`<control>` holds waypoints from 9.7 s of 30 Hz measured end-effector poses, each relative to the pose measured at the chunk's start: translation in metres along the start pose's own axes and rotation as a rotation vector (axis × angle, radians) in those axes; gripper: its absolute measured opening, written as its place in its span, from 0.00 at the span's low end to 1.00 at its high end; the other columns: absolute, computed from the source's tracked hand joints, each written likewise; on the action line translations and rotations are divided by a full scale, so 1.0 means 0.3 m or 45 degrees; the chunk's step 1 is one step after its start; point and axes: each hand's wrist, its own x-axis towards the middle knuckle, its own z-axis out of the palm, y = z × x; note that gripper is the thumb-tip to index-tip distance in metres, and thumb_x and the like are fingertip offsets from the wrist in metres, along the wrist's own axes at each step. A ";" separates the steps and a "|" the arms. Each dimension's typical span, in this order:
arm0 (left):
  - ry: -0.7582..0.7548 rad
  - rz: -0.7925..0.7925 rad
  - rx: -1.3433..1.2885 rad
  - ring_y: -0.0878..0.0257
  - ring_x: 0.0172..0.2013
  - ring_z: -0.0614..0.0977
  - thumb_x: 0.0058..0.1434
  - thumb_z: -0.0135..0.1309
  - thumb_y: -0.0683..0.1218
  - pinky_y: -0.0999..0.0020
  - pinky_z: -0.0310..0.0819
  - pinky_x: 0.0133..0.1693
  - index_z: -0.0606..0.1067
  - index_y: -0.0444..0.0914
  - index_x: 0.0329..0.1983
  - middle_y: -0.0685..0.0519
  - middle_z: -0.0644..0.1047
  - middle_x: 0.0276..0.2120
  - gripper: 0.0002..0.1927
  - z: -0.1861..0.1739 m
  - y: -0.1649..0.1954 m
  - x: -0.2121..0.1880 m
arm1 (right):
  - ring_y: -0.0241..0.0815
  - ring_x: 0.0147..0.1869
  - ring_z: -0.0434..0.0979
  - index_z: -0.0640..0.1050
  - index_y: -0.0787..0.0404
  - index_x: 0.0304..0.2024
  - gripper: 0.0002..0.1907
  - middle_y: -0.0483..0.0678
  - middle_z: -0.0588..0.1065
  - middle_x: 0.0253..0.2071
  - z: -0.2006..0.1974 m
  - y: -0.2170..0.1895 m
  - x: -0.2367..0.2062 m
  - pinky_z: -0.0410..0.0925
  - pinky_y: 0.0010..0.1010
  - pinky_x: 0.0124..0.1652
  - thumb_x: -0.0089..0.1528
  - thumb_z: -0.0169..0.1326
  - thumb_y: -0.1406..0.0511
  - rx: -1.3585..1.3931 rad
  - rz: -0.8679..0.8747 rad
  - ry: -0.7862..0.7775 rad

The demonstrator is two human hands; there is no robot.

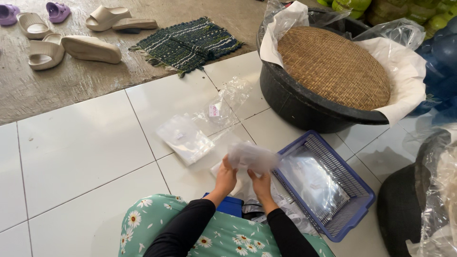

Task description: The person sits on a floor cushion and packs white slipper-like items into clear plastic bags one at a time, folding the bags closed and placing the packed bags into a blue basket. They repeatedly take a new bag, insert an item, and set the finished bag aside.

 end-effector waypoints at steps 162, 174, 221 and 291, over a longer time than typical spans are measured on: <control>-0.571 0.437 1.241 0.39 0.75 0.38 0.53 0.61 0.47 0.26 0.27 0.65 0.45 0.45 0.80 0.40 0.39 0.77 0.54 0.015 0.146 -0.074 | 0.46 0.73 0.63 0.73 0.52 0.61 0.24 0.46 0.69 0.66 0.179 -0.121 0.475 0.47 0.57 0.72 0.62 0.50 0.70 -1.669 0.003 -0.677; -0.608 0.596 1.259 0.44 0.76 0.38 0.58 0.54 0.45 0.29 0.25 0.67 0.56 0.48 0.76 0.45 0.43 0.78 0.41 0.130 0.008 -0.105 | 0.45 0.72 0.64 0.76 0.50 0.59 0.22 0.46 0.69 0.64 0.181 -0.118 0.434 0.47 0.54 0.72 0.62 0.53 0.67 -1.675 0.011 -0.622; -0.256 -0.581 0.384 0.39 0.63 0.69 0.57 0.65 0.53 0.55 0.65 0.63 0.62 0.24 0.64 0.31 0.67 0.61 0.41 -0.016 -0.031 0.121 | 0.62 0.64 0.66 0.69 0.71 0.58 0.30 0.65 0.69 0.58 0.005 -0.057 0.089 0.61 0.45 0.61 0.55 0.59 0.67 -1.145 0.003 0.242; 0.113 0.361 -0.427 0.45 0.51 0.80 0.59 0.60 0.38 0.56 0.73 0.53 0.68 0.35 0.63 0.42 0.78 0.52 0.28 -0.124 0.186 0.131 | 0.42 0.62 0.72 0.66 0.67 0.63 0.26 0.51 0.73 0.58 0.048 0.003 0.000 0.63 0.30 0.61 0.62 0.52 0.77 0.065 -0.179 0.207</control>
